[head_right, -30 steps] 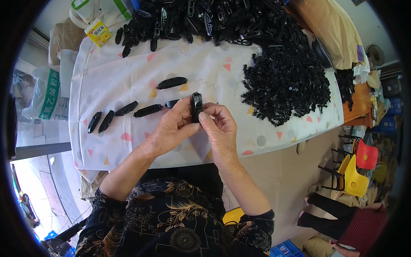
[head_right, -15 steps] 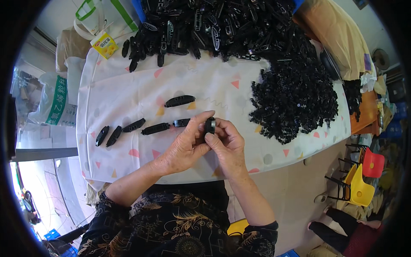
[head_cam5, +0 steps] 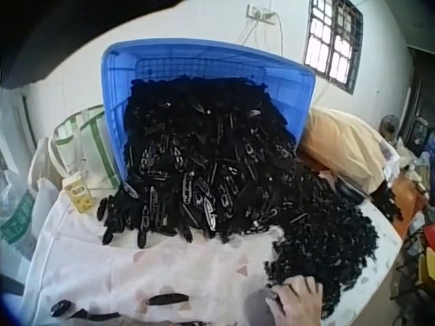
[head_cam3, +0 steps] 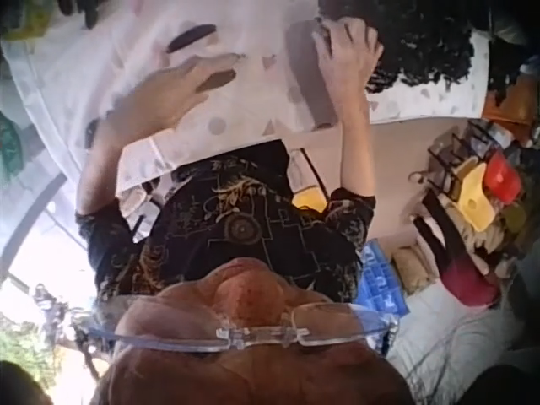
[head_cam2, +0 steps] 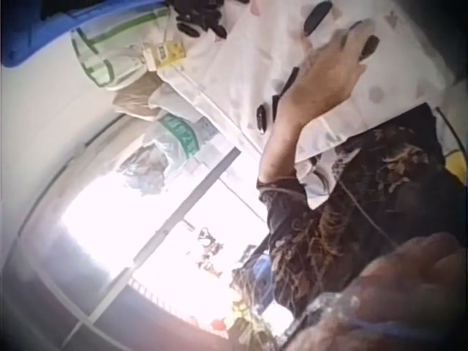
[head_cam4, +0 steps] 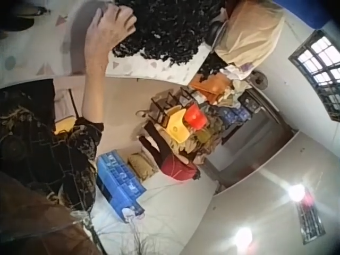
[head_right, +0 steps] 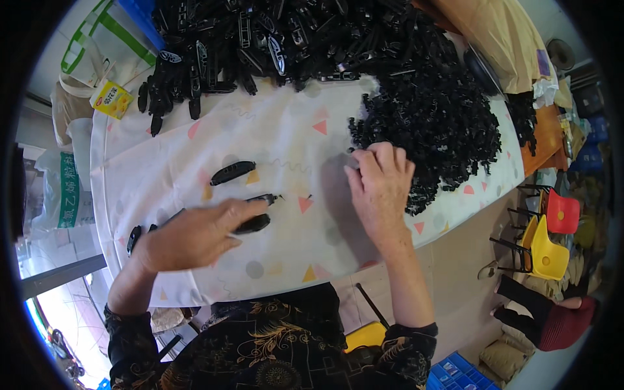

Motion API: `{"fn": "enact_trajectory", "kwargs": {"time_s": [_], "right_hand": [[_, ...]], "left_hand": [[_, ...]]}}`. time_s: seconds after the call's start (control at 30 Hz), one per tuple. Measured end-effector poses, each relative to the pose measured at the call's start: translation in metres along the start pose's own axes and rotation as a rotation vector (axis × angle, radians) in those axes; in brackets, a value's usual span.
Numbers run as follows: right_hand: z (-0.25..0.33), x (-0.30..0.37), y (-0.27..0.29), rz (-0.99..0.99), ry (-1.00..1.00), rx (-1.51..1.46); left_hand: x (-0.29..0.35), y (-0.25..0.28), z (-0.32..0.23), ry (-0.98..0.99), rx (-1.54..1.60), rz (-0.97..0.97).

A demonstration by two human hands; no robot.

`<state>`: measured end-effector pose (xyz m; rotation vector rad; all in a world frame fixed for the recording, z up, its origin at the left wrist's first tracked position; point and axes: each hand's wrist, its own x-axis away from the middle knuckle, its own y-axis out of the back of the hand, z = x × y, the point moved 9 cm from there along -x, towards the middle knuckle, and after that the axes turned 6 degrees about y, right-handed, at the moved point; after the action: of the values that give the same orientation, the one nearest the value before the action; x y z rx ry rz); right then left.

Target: The worker is manually assembling small black plastic components at a workbench in a factory.

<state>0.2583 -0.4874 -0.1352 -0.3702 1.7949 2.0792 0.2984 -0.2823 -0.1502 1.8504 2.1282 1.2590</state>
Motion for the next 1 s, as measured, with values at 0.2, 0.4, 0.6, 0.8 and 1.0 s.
{"fn": "enact_trajectory", "kwargs": {"time_s": [0.2, 0.4, 0.6, 0.8, 1.0], "right_hand": [[-0.008, -0.01, -0.016, 0.106, 0.071, 0.171], [-0.021, -0.005, -0.015, -0.069, -0.163, -0.492], [-0.001, 0.027, -0.05, -0.026, -0.766, -1.919], [0.024, 0.045, -0.038, 0.044, -0.726, -2.1], [0.036, 0.064, -0.025, -0.004, -0.81, -2.076]], "left_hand": [[-0.044, 0.119, 0.046, 0.003, -0.682, -0.875], [-0.08, 0.139, 0.089, 0.161, -0.982, -0.955], [-0.061, 0.13, 0.062, 0.094, -0.999, -1.051], [-0.039, 0.074, 0.055, -0.021, 0.47, -0.819], [-0.035, -0.018, 0.006, -0.175, 1.25, -0.378]]}}
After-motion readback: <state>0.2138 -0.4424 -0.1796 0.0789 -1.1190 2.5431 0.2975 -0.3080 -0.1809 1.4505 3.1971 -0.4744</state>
